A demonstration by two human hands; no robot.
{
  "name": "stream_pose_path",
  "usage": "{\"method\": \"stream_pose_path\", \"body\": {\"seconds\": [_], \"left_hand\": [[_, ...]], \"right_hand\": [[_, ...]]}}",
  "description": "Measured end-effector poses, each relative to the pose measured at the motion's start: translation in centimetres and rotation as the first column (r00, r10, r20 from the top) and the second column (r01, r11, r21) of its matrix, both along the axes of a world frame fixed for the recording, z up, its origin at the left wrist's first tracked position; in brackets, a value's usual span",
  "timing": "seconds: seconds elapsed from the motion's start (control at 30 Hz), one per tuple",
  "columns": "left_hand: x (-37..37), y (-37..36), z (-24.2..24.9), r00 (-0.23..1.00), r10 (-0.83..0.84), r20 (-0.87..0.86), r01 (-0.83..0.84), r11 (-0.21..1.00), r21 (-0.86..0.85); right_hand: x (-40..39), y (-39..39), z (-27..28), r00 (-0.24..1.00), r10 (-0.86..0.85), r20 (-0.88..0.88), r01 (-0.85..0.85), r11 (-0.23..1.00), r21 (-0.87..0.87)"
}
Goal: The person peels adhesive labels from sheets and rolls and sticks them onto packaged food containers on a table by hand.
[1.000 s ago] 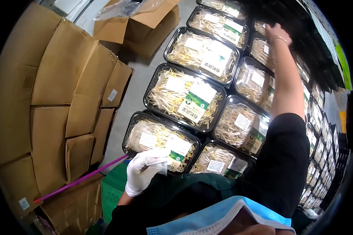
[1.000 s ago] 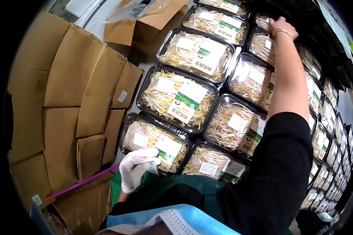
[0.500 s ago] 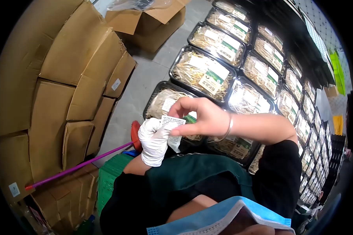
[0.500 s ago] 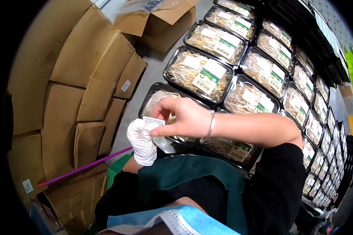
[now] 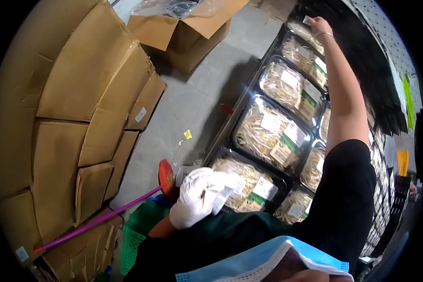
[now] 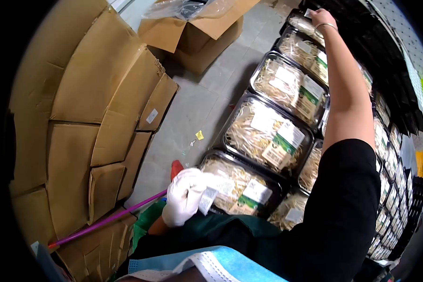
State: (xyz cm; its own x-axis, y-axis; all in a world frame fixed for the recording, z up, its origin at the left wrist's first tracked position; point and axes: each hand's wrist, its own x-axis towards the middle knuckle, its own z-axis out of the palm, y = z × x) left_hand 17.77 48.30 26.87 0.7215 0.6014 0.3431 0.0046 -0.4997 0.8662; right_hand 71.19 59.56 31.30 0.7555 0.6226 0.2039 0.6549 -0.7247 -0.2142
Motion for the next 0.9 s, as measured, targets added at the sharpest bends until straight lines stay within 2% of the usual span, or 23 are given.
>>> {"method": "stream_pose_path", "body": {"seconds": [0.03, 0.07, 0.13, 0.17, 0.2, 0.27, 0.33, 0.37, 0.4, 0.47, 0.53, 0.57, 0.6, 0.63, 0.67, 0.73, 0.77, 0.8, 0.83, 0.87, 0.9], "left_hand": [[0.3, 0.4, 0.7, 0.999, -0.036, -0.025, 0.034, 0.997, -0.068], [0.5, 0.3, 0.5, 1.000, 0.011, -0.019, -0.012, 0.998, -0.063], [0.3, 0.7, -0.4, 0.998, -0.065, -0.003, 0.065, 0.995, 0.074], [0.4, 0.7, -0.3, 0.998, -0.062, -0.007, 0.062, 0.997, 0.052], [0.6, 0.8, -0.1, 0.998, -0.057, 0.004, 0.057, 0.998, -0.009], [0.5, 0.8, 0.2, 0.998, -0.055, 0.019, 0.056, 0.996, -0.063], [-0.1, 0.6, 0.9, 0.999, -0.038, -0.014, 0.033, 0.961, -0.274], [-1.1, 0.3, -0.8, 0.984, -0.031, 0.174, 0.081, 0.953, -0.291], [-2.2, -1.3, 0.1, 0.981, 0.166, 0.102, -0.055, 0.738, -0.673], [-3.8, -1.6, 2.0, 0.952, 0.281, 0.123, -0.059, 0.562, -0.825], [-4.6, -1.9, 3.6, 0.907, 0.421, 0.023, -0.266, 0.613, -0.744], [-5.2, -2.1, 3.6, 0.895, 0.442, -0.061, -0.393, 0.717, -0.575], [-6.6, -2.1, 2.4, 0.875, 0.483, -0.043, -0.327, 0.523, -0.787], [-7.5, -2.4, 1.8, 0.872, 0.489, 0.029, -0.261, 0.513, -0.818], [-8.2, -2.7, 1.2, 0.861, 0.499, 0.103, -0.192, 0.505, -0.841], [-10.2, -3.2, -0.6, 0.927, 0.343, 0.152, -0.067, 0.551, -0.832], [-10.7, -3.6, -1.5, 0.946, 0.285, 0.152, -0.043, 0.576, -0.816], [-11.2, -4.0, -3.0, 0.964, 0.242, 0.109, -0.038, 0.531, -0.846], [-11.3, -4.9, -3.7, 0.974, 0.225, 0.004, -0.124, 0.550, -0.826], [-11.0, -6.5, -4.0, 0.950, 0.311, 0.045, -0.108, 0.457, -0.883], [-11.1, -7.7, -4.6, 0.962, 0.271, 0.026, -0.103, 0.449, -0.888]], "right_hand": [[0.4, 0.8, -0.8, 0.998, -0.043, 0.046, 0.043, 0.999, -0.005], [0.7, 1.8, -1.6, 0.992, -0.080, 0.094, 0.081, 0.997, -0.011], [1.6, 2.8, -3.0, 0.995, -0.093, 0.037, 0.098, 0.985, -0.141], [0.7, 2.3, -3.8, 0.975, -0.074, 0.210, 0.135, 0.945, -0.296], [-0.4, 1.9, -3.6, 0.975, -0.129, 0.183, 0.181, 0.933, -0.312], [-2.8, 0.2, -1.8, 0.925, -0.244, 0.290, 0.345, 0.859, -0.378], [-1.5, -2.4, -0.7, 0.885, -0.367, 0.286, 0.460, 0.778, -0.428], [-0.5, -3.9, -1.0, 0.855, -0.406, 0.322, 0.512, 0.761, -0.399], [-1.0, -5.9, -1.0, 0.852, -0.414, 0.321, 0.514, 0.777, -0.362], [-2.0, -10.5, -1.4, 0.920, -0.228, 0.320, 0.323, 0.902, -0.287], [-3.2, -16.1, -1.3, 0.997, 0.017, 0.071, -0.001, 0.978, -0.209], [-6.3, -18.9, -0.6, 0.995, 0.099, 0.014, -0.097, 0.990, -0.097], [-9.6, -22.4, 0.0, 0.981, 0.189, -0.042, -0.189, 0.982, 0.017], [-12.7, -25.3, 1.0, 0.964, 0.260, -0.052, -0.259, 0.966, 0.023], [-16.3, -27.9, 2.0, 0.960, 0.262, -0.093, -0.258, 0.965, 0.055], [-21.7, -32.7, 3.7, 0.932, 0.362, -0.034, -0.359, 0.931, 0.065], [-23.4, -34.9, 4.4, 0.914, 0.403, -0.042, -0.400, 0.914, 0.068], [-26.3, -36.3, 5.4, 0.921, 0.389, -0.018, -0.387, 0.919, 0.074], [-27.3, -38.3, 5.9, 0.906, 0.423, -0.002, -0.422, 0.904, 0.074], [-28.1, -40.1, 6.2, 0.889, 0.458, 0.019, -0.458, 0.885, 0.079], [-28.7, -41.7, 6.3, 0.864, 0.502, 0.036, -0.503, 0.860, 0.088]]}}
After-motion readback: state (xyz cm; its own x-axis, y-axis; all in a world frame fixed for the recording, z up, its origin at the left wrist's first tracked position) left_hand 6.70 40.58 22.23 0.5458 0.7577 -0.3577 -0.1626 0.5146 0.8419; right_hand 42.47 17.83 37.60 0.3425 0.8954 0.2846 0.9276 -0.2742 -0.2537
